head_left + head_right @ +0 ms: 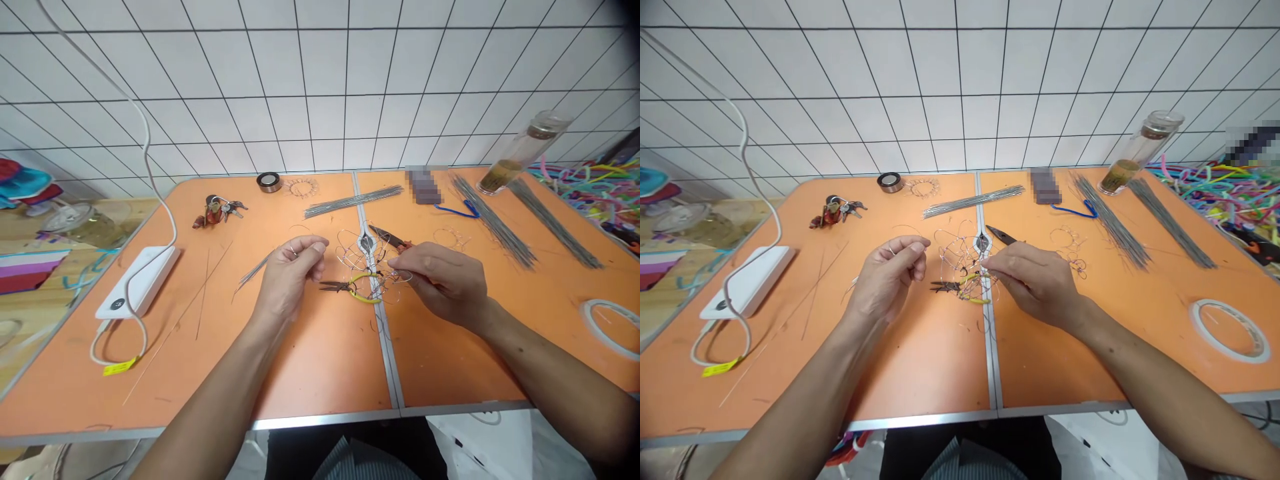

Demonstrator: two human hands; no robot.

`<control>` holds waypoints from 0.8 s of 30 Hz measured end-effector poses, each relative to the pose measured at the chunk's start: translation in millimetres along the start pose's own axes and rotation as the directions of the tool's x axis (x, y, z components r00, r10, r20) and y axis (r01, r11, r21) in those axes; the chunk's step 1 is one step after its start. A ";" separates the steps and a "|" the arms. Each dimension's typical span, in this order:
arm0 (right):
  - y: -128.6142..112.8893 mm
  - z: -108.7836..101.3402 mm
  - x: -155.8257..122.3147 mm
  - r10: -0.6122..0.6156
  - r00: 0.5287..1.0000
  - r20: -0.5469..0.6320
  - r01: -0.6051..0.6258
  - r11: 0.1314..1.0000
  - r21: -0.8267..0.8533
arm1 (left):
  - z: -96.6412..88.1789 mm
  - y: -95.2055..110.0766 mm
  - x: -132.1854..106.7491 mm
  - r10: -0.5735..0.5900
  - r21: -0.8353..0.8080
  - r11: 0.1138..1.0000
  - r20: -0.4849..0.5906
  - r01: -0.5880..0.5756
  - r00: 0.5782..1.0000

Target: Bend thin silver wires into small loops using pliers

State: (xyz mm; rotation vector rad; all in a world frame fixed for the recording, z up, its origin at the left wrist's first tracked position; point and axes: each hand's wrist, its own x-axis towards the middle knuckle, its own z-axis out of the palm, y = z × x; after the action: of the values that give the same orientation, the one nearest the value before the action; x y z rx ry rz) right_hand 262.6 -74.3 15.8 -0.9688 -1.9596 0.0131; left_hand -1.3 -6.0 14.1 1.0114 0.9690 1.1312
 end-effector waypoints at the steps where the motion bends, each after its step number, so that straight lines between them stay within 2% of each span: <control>1: 0.3 -0.2 -0.5 -0.003 1.000 0.018 0.003 1.000 -0.007 | -0.2 0.7 -0.4 0.022 0.029 0.999 0.004 -0.022 1.000; 7: -2.8 0.2 2.1 -0.166 0.981 0.099 0.171 0.985 -0.035 | 1.1 -2.3 -3.5 0.054 0.106 0.993 0.049 -0.059 0.997; 11: -3.9 2.8 1.9 -0.179 0.974 0.138 0.181 0.984 -0.002 | 1.4 -5.4 -3.4 0.049 0.102 0.993 0.052 -0.054 0.997; 15: -3.5 3.8 2.3 -0.084 0.990 0.115 0.078 0.995 0.058 | 0.6 -5.4 -1.9 0.047 0.101 0.994 0.031 -0.050 0.998; 17: 2.2 0.6 5.0 0.059 0.998 0.023 -0.060 0.998 0.012 | -0.8 -4.7 -0.1 0.045 0.087 0.995 0.019 -0.046 0.999; 18: 7.9 -2.2 6.9 0.156 0.987 -0.044 -0.157 0.988 -0.015 | -1.8 -4.4 1.0 0.040 0.077 0.996 0.012 -0.041 0.999; 19: 15.9 -5.8 8.7 0.264 0.956 -0.128 -0.269 0.963 -0.026 | -2.8 -4.3 2.1 0.032 0.068 0.997 0.005 -0.033 0.999; 21: 38.6 -14.5 11.4 0.479 0.844 -0.240 -0.482 0.875 0.051 | -4.7 -4.7 4.2 0.015 0.062 0.998 -0.006 -0.015 1.000; 22: 52.5 -19.4 11.8 0.552 0.791 -0.263 -0.545 0.832 0.105 | -5.3 -5.2 5.1 0.007 0.067 0.998 -0.006 -0.006 1.000; 24: 82.0 -28.8 9.9 0.639 0.719 -0.273 -0.618 0.768 0.169 | -6.1 -6.4 6.3 -0.001 0.086 0.996 -0.004 0.001 1.000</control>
State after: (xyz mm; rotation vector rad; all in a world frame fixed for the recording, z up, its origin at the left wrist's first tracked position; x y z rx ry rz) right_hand 332.2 -21.6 9.2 -1.4599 -1.2485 0.2923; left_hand -4.6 0.2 5.8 1.0777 1.0290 1.0989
